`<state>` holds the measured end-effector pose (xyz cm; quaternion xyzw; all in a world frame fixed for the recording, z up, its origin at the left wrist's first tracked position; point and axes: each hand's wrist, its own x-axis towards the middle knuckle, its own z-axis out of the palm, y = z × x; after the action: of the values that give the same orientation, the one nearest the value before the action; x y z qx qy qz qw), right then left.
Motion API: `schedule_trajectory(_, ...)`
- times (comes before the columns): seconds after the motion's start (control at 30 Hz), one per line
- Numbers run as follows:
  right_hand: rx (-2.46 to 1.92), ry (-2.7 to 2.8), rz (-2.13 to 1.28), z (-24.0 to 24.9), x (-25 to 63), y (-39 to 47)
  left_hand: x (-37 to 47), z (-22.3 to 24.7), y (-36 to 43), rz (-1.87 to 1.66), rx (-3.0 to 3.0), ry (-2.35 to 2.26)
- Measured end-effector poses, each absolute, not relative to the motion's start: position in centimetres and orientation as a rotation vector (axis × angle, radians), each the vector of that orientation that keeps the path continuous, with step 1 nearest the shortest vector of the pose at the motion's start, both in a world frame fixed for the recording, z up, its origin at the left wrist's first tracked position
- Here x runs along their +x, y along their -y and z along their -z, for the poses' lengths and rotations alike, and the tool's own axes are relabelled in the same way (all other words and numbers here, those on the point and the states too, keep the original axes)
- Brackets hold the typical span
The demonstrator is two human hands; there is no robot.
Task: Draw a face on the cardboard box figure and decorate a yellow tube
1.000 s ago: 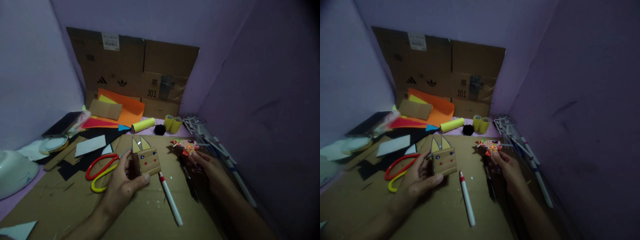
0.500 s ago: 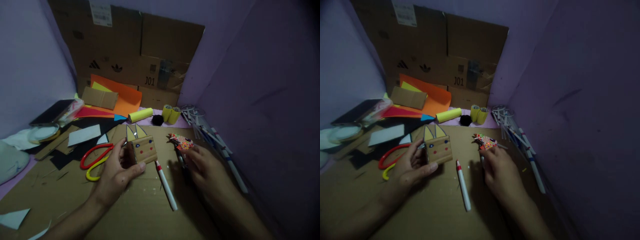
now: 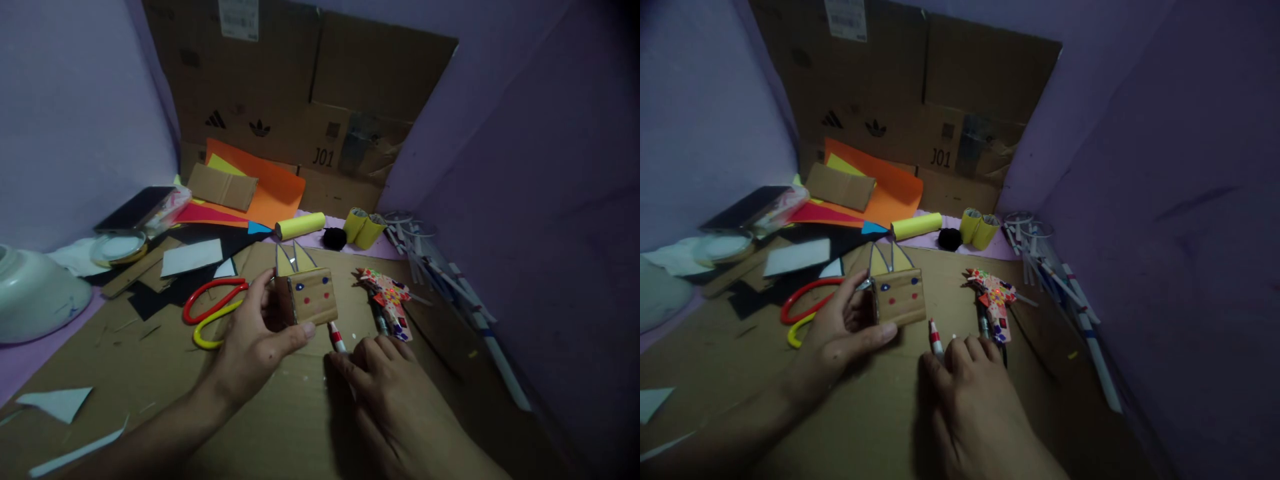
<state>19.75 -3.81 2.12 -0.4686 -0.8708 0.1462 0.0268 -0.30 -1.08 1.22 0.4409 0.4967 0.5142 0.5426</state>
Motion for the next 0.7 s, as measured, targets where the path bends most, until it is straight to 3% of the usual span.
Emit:
schedule_trajectory(0.33, -1.453, 2.681, -0.453, -1.4, 19.3, 3.5, -0.3, -1.0, 0.9, -1.217, 1.063, -1.168)
schedule_trajectory(0.57, -1.446, 2.203, -1.025, -1.2, 20.6, 2.7, -0.3, -1.2, 1.0, -1.211, 1.043, -1.184)
schedule_trajectory(0.7, -1.437, 1.772, -1.144, -0.3, 21.9, 1.5, -0.3, -1.3, 1.0, -1.196, 1.047, -1.192)
